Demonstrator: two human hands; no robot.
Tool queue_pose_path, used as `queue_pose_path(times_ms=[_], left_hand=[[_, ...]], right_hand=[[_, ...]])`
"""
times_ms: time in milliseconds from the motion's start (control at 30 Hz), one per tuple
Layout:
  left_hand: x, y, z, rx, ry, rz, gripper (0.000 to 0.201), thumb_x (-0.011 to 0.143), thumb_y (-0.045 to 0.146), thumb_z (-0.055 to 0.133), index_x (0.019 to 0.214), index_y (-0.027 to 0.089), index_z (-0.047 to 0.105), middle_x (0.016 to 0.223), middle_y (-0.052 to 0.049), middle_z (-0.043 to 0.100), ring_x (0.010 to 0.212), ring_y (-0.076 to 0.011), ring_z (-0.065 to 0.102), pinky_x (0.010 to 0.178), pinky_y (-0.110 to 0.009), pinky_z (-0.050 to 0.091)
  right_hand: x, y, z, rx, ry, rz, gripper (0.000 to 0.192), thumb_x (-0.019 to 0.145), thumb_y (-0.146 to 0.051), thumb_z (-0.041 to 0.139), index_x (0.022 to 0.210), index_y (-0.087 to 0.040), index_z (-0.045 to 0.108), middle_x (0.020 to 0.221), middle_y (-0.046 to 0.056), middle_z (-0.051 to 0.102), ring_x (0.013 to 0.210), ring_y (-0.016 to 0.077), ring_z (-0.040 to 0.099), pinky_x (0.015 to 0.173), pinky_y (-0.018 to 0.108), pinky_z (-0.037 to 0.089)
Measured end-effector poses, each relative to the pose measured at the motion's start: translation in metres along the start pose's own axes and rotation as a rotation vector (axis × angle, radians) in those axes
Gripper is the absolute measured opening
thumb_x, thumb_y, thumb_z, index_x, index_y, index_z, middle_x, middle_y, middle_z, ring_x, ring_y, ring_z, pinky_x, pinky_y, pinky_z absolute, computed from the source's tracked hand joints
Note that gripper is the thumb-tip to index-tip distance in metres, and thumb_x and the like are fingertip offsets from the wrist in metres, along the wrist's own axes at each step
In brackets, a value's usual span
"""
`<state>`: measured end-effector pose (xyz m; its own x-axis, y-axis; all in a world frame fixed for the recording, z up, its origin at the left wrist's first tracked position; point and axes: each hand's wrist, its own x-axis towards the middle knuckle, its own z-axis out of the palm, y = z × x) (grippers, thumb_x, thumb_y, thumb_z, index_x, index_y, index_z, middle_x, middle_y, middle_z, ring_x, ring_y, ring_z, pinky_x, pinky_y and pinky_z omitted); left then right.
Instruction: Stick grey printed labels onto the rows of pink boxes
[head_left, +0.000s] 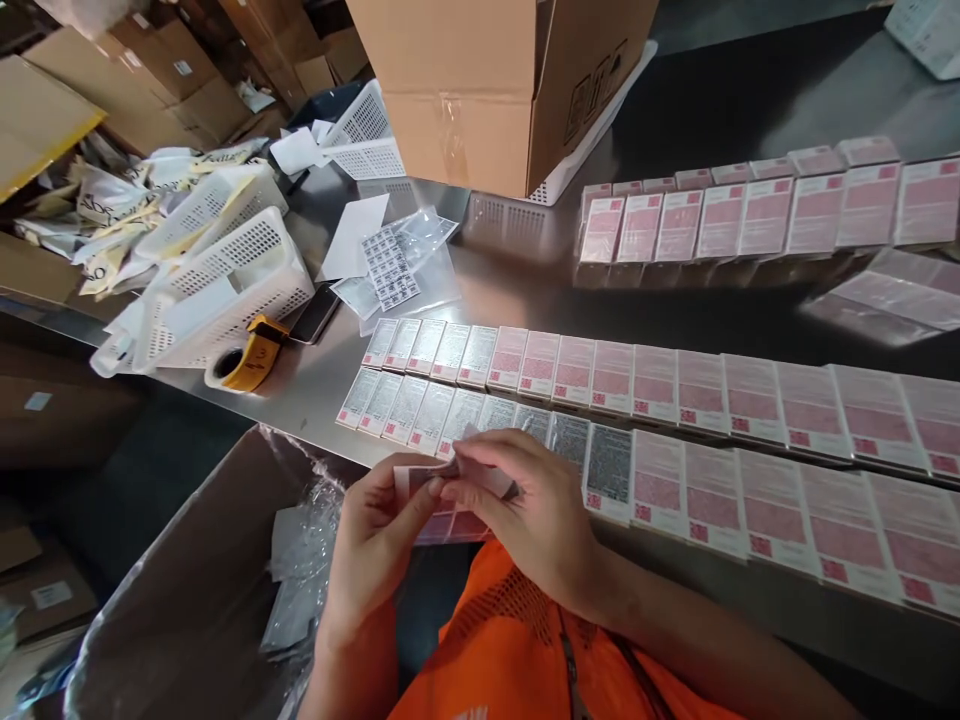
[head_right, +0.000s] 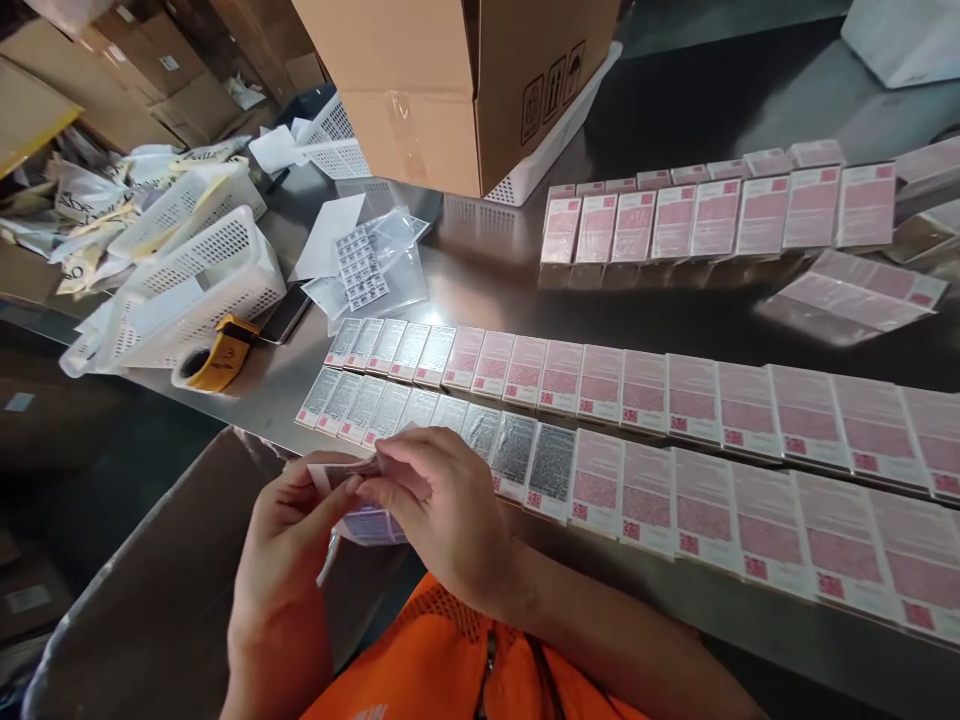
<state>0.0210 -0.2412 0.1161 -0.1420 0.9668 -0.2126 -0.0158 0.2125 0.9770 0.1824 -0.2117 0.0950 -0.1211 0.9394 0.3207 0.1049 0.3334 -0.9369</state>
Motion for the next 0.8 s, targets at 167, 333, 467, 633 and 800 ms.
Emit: queue_pose_path(times_ms=[167, 333, 467, 633, 800], left_hand=[[-0.006, -0.004, -0.001, -0.029, -0.019, -0.032, 0.012, 0.082, 0.023, 0.072, 0.093, 0.021, 0.073, 0.085, -0.002, 0.073, 0.076, -0.0142, 0.067, 0.071, -0.023, 0.053], [-0.011, -0.007, 0.006, -0.041, 0.050, -0.053, 0.014, 0.082, 0.024, 0.071, 0.095, 0.020, 0.071, 0.089, -0.003, 0.073, 0.079, -0.0167, 0.068, 0.071, -0.025, 0.053], [-0.014, -0.007, 0.009, -0.020, 0.092, -0.048, 0.014, 0.083, 0.027, 0.070, 0.094, 0.020, 0.070, 0.086, -0.002, 0.073, 0.078, -0.0163, 0.068, 0.069, -0.024, 0.052], [-0.014, -0.009, 0.011, 0.015, 0.125, -0.023, 0.013, 0.083, 0.029, 0.069, 0.092, 0.019, 0.069, 0.084, -0.002, 0.073, 0.079, -0.0166, 0.069, 0.073, -0.026, 0.053], [-0.011, -0.010, 0.014, 0.049, 0.141, 0.011, 0.015, 0.083, 0.029, 0.070, 0.093, 0.019, 0.071, 0.085, -0.003, 0.073, 0.077, -0.0154, 0.068, 0.071, -0.023, 0.053]], right_hand=[[-0.002, 0.000, 0.003, 0.149, -0.012, 0.112, 0.012, 0.078, -0.017, 0.076, 0.087, -0.023, 0.072, 0.084, -0.001, 0.072, 0.078, 0.0120, 0.068, 0.069, 0.021, 0.055], [-0.004, 0.001, 0.006, 0.189, 0.003, 0.118, 0.010, 0.081, -0.014, 0.072, 0.084, -0.023, 0.072, 0.081, -0.002, 0.073, 0.074, 0.0109, 0.068, 0.066, 0.021, 0.054], [-0.003, 0.007, 0.008, 0.145, 0.081, 0.012, 0.012, 0.078, -0.014, 0.076, 0.086, -0.022, 0.074, 0.082, 0.001, 0.072, 0.081, 0.0142, 0.066, 0.073, 0.026, 0.054], [-0.005, 0.011, 0.012, 0.168, 0.164, -0.019, 0.023, 0.077, -0.008, 0.075, 0.094, -0.023, 0.077, 0.082, 0.003, 0.069, 0.074, 0.0132, 0.066, 0.063, 0.024, 0.054], [-0.007, 0.011, 0.015, 0.194, 0.234, -0.008, 0.022, 0.073, -0.007, 0.078, 0.089, -0.022, 0.077, 0.080, 0.003, 0.073, 0.072, 0.0135, 0.068, 0.064, 0.024, 0.056]])
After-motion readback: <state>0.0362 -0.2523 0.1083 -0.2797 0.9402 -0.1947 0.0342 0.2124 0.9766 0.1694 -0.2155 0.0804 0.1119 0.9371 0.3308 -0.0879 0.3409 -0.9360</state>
